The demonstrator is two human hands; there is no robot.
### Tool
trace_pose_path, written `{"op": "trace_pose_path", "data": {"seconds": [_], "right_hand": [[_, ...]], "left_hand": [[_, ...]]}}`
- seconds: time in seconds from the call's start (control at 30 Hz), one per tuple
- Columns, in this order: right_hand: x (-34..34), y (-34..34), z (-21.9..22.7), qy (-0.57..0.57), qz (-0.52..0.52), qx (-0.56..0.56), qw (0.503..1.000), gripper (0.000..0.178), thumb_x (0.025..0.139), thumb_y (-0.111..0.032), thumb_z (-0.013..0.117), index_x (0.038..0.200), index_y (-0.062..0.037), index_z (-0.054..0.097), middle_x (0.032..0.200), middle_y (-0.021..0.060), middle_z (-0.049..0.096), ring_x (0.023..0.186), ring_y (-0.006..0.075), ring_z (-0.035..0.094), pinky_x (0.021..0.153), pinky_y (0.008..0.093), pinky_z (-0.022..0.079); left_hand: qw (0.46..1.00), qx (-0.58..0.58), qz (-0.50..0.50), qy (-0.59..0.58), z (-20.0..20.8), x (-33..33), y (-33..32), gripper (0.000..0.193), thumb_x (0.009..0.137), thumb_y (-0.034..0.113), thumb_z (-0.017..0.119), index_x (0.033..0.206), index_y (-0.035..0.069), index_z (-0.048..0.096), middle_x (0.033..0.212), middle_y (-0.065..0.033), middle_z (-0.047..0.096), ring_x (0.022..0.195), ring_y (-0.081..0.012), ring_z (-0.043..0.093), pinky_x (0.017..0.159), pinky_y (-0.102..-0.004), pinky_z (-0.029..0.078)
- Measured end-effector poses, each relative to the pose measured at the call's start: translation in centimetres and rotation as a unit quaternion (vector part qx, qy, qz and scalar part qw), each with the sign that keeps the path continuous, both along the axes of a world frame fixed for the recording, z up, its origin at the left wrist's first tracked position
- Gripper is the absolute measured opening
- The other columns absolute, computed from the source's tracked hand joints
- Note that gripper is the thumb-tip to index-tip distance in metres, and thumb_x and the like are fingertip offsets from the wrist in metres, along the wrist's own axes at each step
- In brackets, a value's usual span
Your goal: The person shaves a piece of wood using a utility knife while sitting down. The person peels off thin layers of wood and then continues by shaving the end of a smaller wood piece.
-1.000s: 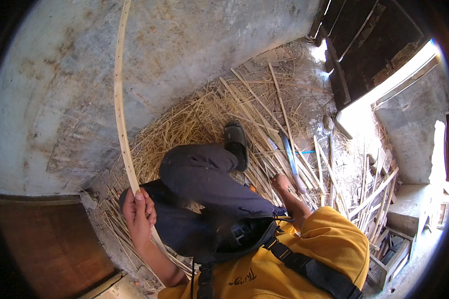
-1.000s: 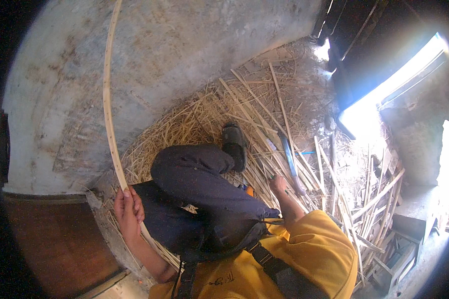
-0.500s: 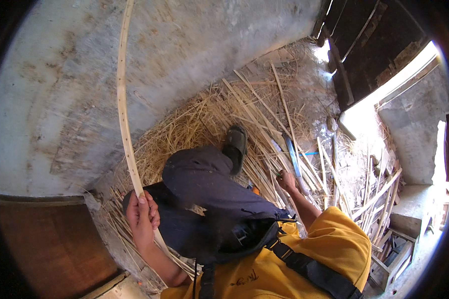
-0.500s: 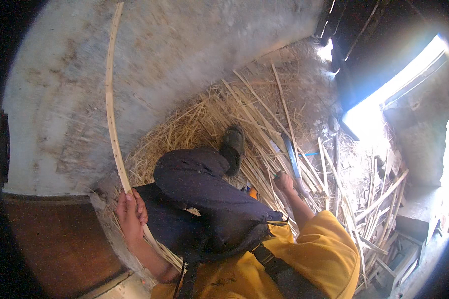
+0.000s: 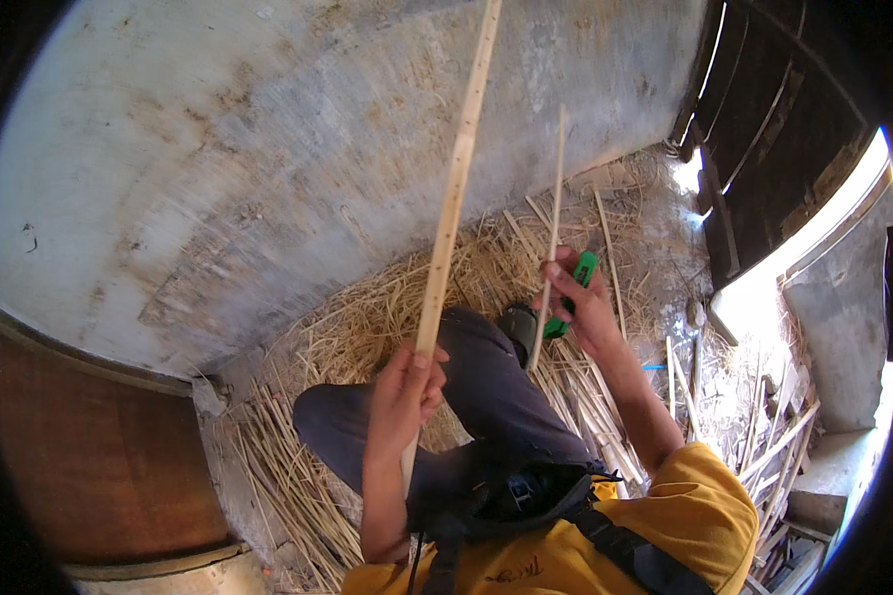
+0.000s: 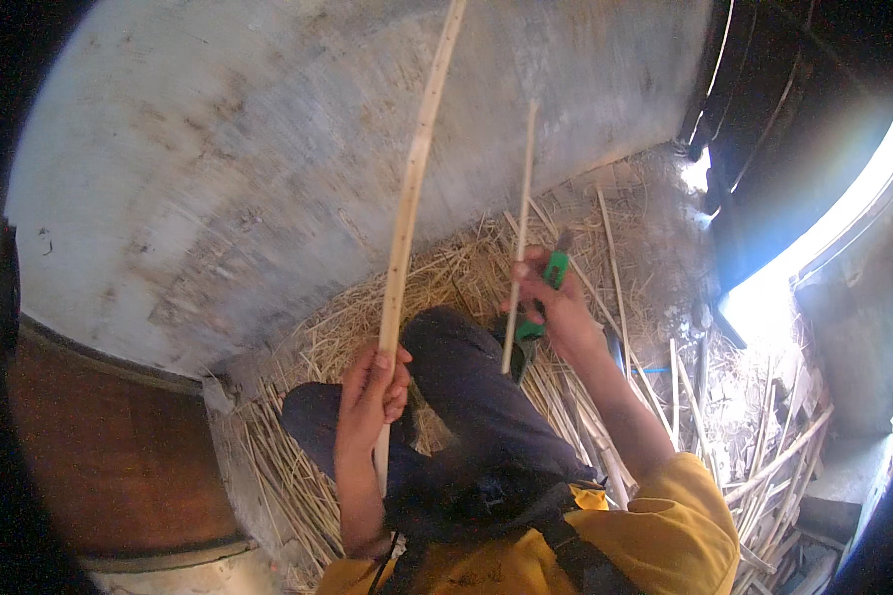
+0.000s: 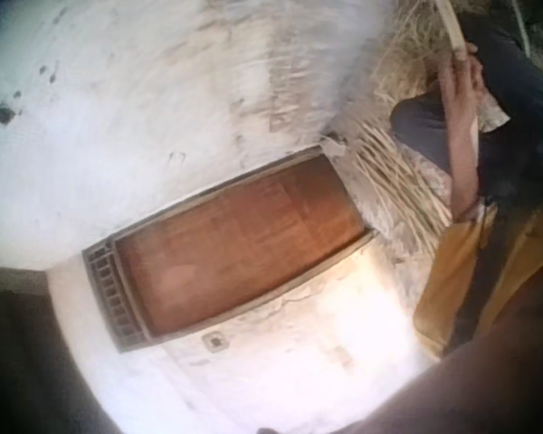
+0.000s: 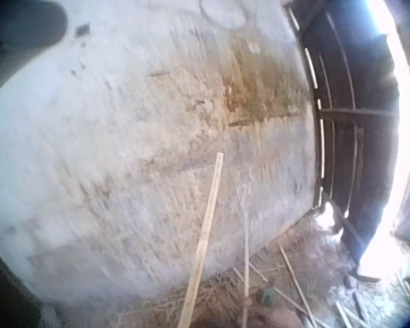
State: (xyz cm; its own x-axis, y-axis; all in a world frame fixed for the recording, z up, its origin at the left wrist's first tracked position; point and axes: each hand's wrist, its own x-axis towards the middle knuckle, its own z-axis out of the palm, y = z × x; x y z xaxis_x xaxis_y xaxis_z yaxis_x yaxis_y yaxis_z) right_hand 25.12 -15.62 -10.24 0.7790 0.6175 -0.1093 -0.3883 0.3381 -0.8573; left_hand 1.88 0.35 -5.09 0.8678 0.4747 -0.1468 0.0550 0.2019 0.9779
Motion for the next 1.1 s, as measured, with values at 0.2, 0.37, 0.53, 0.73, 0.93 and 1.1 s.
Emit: {"op": "trace_pose_path", "data": {"seconds": [0.2, 0.37, 0.53, 0.73, 0.93, 1.1], "right_hand": [[-4.2, 4.8, 4.6, -0.046, 0.067, 0.064, 0.995, 0.021, 0.098, -0.015, 0.071, 0.113, -0.0064, 0.06, 0.086, -0.0007, 0.063, 0.064, 0.0094, 0.064, 0.048, 0.0206, 0.038], [-5.4, 6.8, 6.6, -0.085, 0.025, 0.057, 0.994, 0.019, 0.095, -0.015, 0.076, 0.109, -0.0054, 0.066, 0.085, 0.0004, 0.071, 0.07, 0.0055, 0.063, 0.053, 0.0211, 0.042], [-6.1, 8.3, 7.0, -0.135, 0.017, 0.065, 0.989, 0.021, 0.092, -0.009, 0.077, 0.108, -0.0033, 0.065, 0.088, 0.002, 0.071, 0.074, 0.0094, 0.066, 0.065, 0.0257, 0.052], [-6.9, 8.6, 7.6, -0.093, 0.026, 0.087, 0.992, 0.021, 0.092, -0.007, 0.078, 0.105, -0.004, 0.062, 0.092, 0.004, 0.072, 0.076, 0.011, 0.066, 0.068, 0.0277, 0.055], [-6.8, 8.8, 7.2, -0.11, 0.039, 0.082, 0.99, 0.026, 0.089, -0.006, 0.081, 0.1, -0.0061, 0.058, 0.089, 0.0043, 0.07, 0.073, 0.0105, 0.066, 0.063, 0.0265, 0.055], [-6.9, 8.5, 6.3, -0.131, 0.024, 0.061, 0.989, 0.033, 0.084, -0.004, 0.085, 0.098, -0.0063, 0.056, 0.081, 0.0018, 0.068, 0.068, 0.0086, 0.065, 0.059, 0.0245, 0.053]], "left_hand": [[1.0, -0.007, -0.007, -0.001, 0.0, -0.5, -0.5, 0.036, 0.111, 0.039, 0.047, 0.116, 0.005, 0.058, 0.074, 0.0033, 0.046, 0.057, -0.0023, 0.038, 0.05, -0.0195, 0.029], [1.0, 0.005, -0.003, 0.015, -0.6, -2.2, -0.1, 0.046, 0.11, 0.045, 0.045, 0.115, 0.002, 0.059, 0.073, 0.0032, 0.046, 0.06, -0.0041, 0.04, 0.053, -0.0218, 0.032], [0.999, 0.044, 0.019, 0.019, 0.0, -3.0, -0.4, 0.047, 0.11, 0.046, 0.046, 0.112, 0.001, 0.06, 0.073, 0.0037, 0.046, 0.063, -0.0038, 0.041, 0.055, -0.0219, 0.033], [0.985, 0.167, 0.042, 0.007, 0.2, -3.3, -0.8, 0.041, 0.11, 0.042, 0.047, 0.105, 0.003, 0.058, 0.069, 0.0034, 0.046, 0.054, -0.0032, 0.038, 0.048, -0.0227, 0.031], [0.994, 0.104, 0.004, 0.023, 0.1, -4.1, -0.2, 0.037, 0.11, 0.039, 0.05, 0.103, 0.004, 0.057, 0.07, 0.004, 0.045, 0.053, -0.0033, 0.038, 0.047, -0.0232, 0.032], [0.997, 0.055, -0.024, 0.05, -0.2, -4.7, 0.5, 0.043, 0.109, 0.046, 0.048, 0.102, 0.005, 0.057, 0.069, 0.0031, 0.044, 0.052, -0.0042, 0.039, 0.046, -0.0233, 0.033]]}}
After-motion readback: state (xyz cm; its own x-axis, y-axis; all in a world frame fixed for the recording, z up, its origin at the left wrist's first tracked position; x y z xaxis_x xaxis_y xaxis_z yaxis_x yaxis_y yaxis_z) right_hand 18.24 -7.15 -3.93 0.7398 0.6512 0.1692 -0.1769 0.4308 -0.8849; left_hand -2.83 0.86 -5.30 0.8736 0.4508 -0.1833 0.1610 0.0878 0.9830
